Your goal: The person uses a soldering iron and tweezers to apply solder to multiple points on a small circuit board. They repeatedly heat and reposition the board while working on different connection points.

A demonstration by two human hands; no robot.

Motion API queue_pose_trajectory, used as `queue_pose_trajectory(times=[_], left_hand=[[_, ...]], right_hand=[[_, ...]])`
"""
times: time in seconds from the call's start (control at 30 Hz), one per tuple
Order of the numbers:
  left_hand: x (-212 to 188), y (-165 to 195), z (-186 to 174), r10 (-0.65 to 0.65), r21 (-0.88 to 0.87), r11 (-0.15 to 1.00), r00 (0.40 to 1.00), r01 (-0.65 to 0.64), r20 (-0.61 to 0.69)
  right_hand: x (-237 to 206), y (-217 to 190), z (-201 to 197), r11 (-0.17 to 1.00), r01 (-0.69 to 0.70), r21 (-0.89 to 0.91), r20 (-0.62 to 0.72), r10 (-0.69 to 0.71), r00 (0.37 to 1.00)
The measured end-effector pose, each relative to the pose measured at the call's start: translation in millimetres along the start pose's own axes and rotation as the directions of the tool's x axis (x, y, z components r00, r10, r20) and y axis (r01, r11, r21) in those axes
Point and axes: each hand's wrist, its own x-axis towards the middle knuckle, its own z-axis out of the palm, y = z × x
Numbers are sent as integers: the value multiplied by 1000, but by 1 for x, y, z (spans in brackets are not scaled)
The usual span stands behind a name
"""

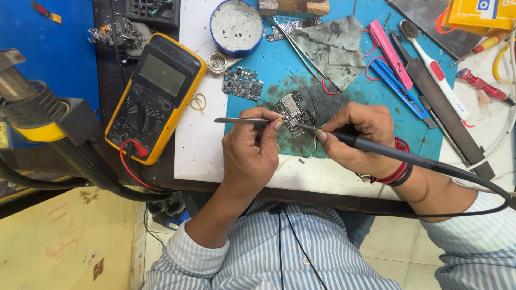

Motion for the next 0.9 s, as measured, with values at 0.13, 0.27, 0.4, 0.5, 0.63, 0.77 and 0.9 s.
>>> queue_pose_trajectory(times=[0.13,0.27,0.4,0.5,0.63,0.77,0.9], left_hand=[[0,0,1,7,8,1000,1000,-7,-3],[0,1,0,7,13,1000,1000,-6,-4],[0,1,0,11,13,1000,1000,-11,-2],[0,2,0,8,18,1000,1000,-8,-1],[0,2,0,12,13,1000,1000,-12,-4],[-1,1,0,28,24,999,1000,-28,-1],[-2,2,-2,13,-17,1000,1000,-13,10]], right_hand=[[-1,0,-1,1000,-13,-9,-5,13,1000],[0,0,-1,1000,-2,4,5,2,1000],[0,-1,-1,1000,-8,11,3,8,1000],[0,-1,-1,1000,-12,7,0,12,1000],[-2,3,-1,1000,1,15,9,-1,1000],[-2,1,-2,999,-21,28,-1,21,1000],[8,-15,-3,1000,0,19,-100,2,995]])
